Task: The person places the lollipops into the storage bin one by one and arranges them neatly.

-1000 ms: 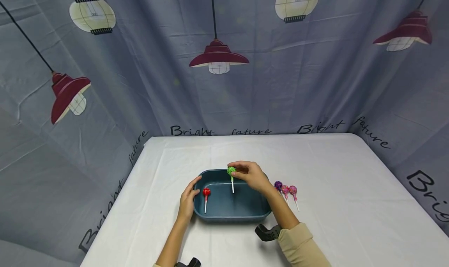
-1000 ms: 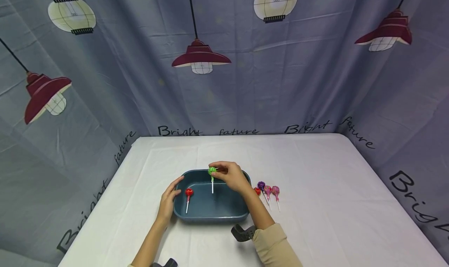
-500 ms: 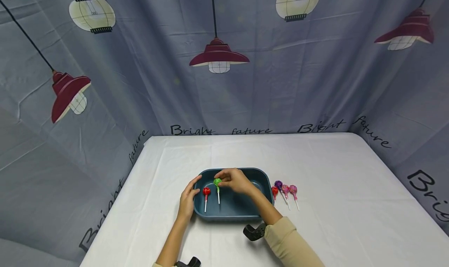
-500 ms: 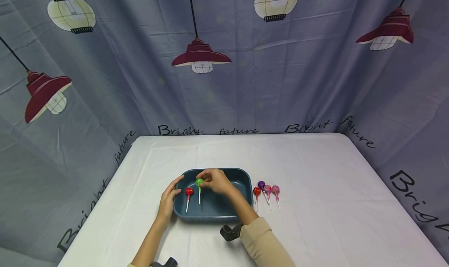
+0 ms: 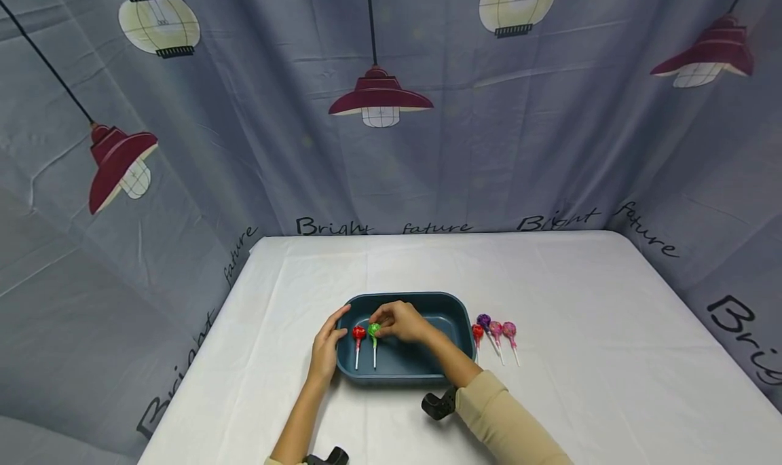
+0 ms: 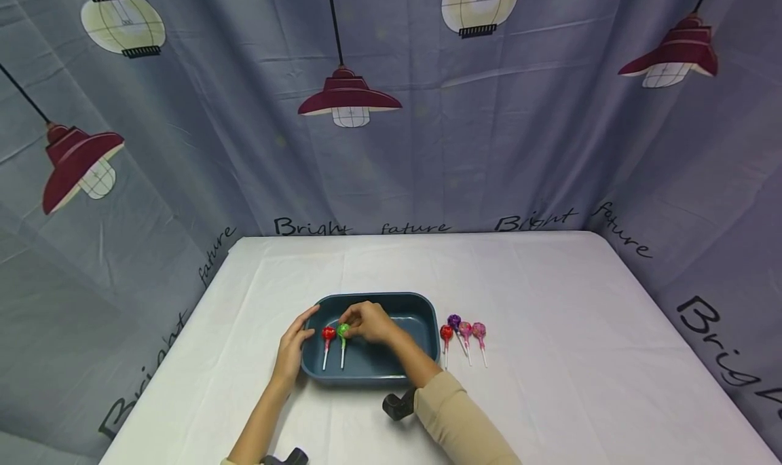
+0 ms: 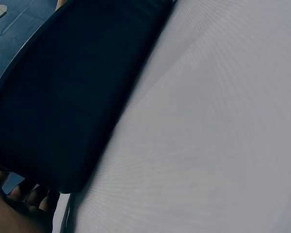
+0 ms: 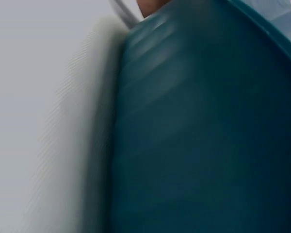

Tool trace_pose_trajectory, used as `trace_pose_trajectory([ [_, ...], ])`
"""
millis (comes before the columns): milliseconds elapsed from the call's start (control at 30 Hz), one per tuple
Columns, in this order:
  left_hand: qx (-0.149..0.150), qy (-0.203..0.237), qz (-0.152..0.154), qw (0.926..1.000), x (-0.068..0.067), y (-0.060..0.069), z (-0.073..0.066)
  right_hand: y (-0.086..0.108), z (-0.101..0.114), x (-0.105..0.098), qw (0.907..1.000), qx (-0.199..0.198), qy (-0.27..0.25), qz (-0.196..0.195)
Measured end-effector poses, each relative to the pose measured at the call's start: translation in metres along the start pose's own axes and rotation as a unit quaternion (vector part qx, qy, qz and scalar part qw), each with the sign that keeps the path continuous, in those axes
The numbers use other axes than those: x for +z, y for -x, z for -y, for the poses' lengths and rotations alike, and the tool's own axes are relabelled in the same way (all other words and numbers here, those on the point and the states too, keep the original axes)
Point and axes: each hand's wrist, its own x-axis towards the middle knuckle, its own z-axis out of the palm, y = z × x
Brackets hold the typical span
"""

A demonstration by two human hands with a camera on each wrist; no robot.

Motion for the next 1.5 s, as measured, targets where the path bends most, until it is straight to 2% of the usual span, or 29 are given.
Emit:
trace_pose_trajectory([
  [67, -0.007, 0.003, 0.0, 1.0, 0.0, 0.0, 0.0, -0.001, -0.001, 0.001, 1.0, -0.006, 0.005, 0.003],
  [233, -0.049, 0.023, -0.001, 0.9985, -0.001, -0.001, -0.004, -0.002, -0.002, 0.005, 0.9996, -0.023, 0.016, 0.011],
  [367, -0.059, 0.032, 0.009, 0.9977, -0.001, -0.001, -0.008, -0.001, -0.001, 0.005, 0.9994, -0.027, 0.019, 0.013],
  [600, -0.063, 0.026, 0.013, 0.9976, 0.001, 0.004, -0.036, 0.0, 0.001, 0.007, 0.9989, -0.032, 0.032, 0.006],
  [1133, -0.054, 0.027, 0.013, 0.9981, 0.002, 0.004, -0.038, 0.004, 0.003, 0.004, 0.9981, -0.033, 0.048, -0.016],
  [1333, -0.059, 0.026, 0.018, 0.9978, 0.003, 0.004, -0.037, 0.015, 0.007, -0.004, 0.9961, -0.047, 0.069, -0.028],
  [1500, -0.058, 0.023, 0.014, 0.9979, 0.002, 0.004, -0.037, 0.03, 0.016, -0.014, 0.995, -0.053, 0.066, -0.053],
])
